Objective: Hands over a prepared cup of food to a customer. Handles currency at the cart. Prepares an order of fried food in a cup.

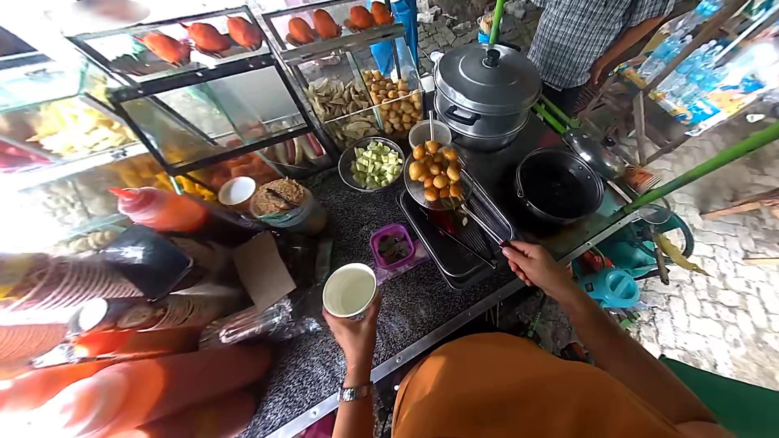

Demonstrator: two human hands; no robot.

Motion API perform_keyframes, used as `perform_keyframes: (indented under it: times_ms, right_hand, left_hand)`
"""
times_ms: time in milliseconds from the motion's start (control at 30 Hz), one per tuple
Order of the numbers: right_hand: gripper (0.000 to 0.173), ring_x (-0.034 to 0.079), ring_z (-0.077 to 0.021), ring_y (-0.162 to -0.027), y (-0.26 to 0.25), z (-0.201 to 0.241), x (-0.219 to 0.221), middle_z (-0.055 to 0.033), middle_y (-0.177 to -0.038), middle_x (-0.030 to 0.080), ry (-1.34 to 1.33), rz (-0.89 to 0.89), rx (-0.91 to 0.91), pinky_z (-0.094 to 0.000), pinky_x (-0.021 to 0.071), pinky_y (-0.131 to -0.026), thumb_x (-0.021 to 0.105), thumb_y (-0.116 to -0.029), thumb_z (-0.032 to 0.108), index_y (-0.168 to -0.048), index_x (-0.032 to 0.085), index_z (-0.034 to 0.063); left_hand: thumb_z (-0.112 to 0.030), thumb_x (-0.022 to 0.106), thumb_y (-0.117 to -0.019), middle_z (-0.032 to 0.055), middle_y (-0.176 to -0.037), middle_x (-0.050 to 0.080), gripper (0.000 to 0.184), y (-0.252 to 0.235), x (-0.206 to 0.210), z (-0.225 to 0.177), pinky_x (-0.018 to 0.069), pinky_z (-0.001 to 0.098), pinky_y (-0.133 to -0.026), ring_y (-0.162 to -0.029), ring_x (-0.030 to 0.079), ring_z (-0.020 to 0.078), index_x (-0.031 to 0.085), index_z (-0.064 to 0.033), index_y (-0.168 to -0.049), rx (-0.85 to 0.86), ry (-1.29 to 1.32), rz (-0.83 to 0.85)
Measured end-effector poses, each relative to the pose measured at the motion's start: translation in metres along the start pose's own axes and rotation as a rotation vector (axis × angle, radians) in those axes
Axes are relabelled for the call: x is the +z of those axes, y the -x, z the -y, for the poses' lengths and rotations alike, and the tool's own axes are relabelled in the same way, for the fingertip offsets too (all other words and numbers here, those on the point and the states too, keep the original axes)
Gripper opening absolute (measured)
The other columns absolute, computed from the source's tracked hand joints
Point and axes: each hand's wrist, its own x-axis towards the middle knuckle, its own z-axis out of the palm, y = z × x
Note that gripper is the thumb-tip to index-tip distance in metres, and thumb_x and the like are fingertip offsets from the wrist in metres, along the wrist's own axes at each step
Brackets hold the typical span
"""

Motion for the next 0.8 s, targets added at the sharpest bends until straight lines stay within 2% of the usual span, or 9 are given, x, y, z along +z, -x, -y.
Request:
perform_keyframes:
  times_ms: [133, 233, 333, 500, 633, 700, 800]
  right_hand:
    - [0.034, 0.047, -0.0042, -0.051, -0.015, -0.008, -0.001, 0.0013, -0.074, 0.055, 0.108, 0.045, 0.076, -0.0205, 0.0406, -0.048, 0.048, -0.1109, 0.026, -0.133, 0.062, 0.0049]
    - [0.034, 0.047, -0.0033, -0.051, 0.001, 0.003, -0.011, 0.002, -0.072, 0.055, 0.097, 0.013, 0.02, -0.0195, 0.0413, -0.048, 0.049, -0.1104, 0.024, -0.134, 0.062, 0.0032]
    - [0.034, 0.049, -0.0023, -0.05, 0.008, 0.008, -0.013, 0.0033, -0.072, 0.056, 0.019, -0.012, -0.018, -0.0181, 0.0426, -0.047, 0.05, -0.1098, 0.023, -0.135, 0.061, 0.0022]
    - [0.034, 0.046, -0.0034, -0.05, -0.02, -0.021, -0.002, 0.002, -0.073, 0.055, 0.049, 0.032, 0.102, -0.0193, 0.0404, -0.047, 0.049, -0.1104, 0.026, -0.131, 0.062, 0.0033]
    - [0.034, 0.046, -0.0038, -0.05, -0.017, -0.017, -0.012, 0.0012, -0.073, 0.054, 0.122, 0.044, 0.119, -0.0196, 0.04, -0.047, 0.049, -0.1107, 0.026, -0.131, 0.062, 0.0036]
    - [0.035, 0.048, -0.0069, -0.054, -0.012, -0.004, -0.022, -0.0025, -0.075, 0.057, 0.238, 0.005, 0.083, -0.0236, 0.0427, -0.052, 0.049, -0.1106, 0.027, -0.132, 0.063, 0.003]
    - [0.036, 0.056, -0.0177, -0.065, -0.008, 0.021, -0.037, -0.0121, -0.084, 0.064, 0.429, -0.071, 0.031, -0.0364, 0.0505, -0.065, 0.049, -0.1105, 0.027, -0.134, 0.064, 0.0032]
  left_hand:
    - [-0.036, 0.092, -0.0654, 0.0347, -0.147, 0.045, 0.121, -0.022, 0.011, -0.027, 0.0373, 0.0426, -0.117, -0.137, 0.049, 0.0353, 0.024, 0.015, -0.151, 0.112, -0.076, 0.091]
    - [-0.042, 0.091, -0.0663, 0.0343, -0.146, 0.046, 0.121, -0.035, 0.018, -0.046, 0.0366, 0.0482, -0.116, -0.136, 0.05, 0.0376, 0.026, 0.0141, -0.151, 0.163, -0.094, 0.121]
    - [-0.043, 0.091, -0.066, 0.0323, -0.146, 0.047, 0.121, -0.042, 0.026, -0.055, 0.0355, 0.0496, -0.117, -0.137, 0.049, 0.0378, 0.026, 0.0126, -0.152, 0.163, -0.1, 0.16]
    - [-0.043, 0.091, -0.0667, 0.0334, -0.144, 0.049, 0.117, -0.049, 0.039, -0.058, 0.0332, 0.0608, -0.114, -0.135, 0.049, 0.0445, 0.032, 0.0133, -0.15, 0.179, -0.211, 0.26]
    - [-0.039, 0.09, -0.0734, 0.0332, -0.148, 0.046, 0.11, -0.065, 0.048, -0.082, 0.0286, 0.0656, -0.114, -0.136, 0.047, 0.047, 0.031, 0.0074, -0.154, 0.135, -0.387, 0.447]
    - [-0.035, 0.092, -0.074, 0.033, -0.147, 0.046, 0.107, -0.075, 0.059, -0.096, 0.0322, 0.069, -0.11, -0.134, 0.048, 0.0489, 0.033, 0.0039, -0.154, 0.131, -0.436, 0.534]
    - [-0.032, 0.092, -0.0745, 0.0338, -0.143, 0.048, 0.1, -0.091, 0.083, -0.119, 0.042, 0.0707, -0.101, -0.127, 0.053, 0.0519, 0.038, 0.0018, -0.152, 0.147, -0.523, 0.668]
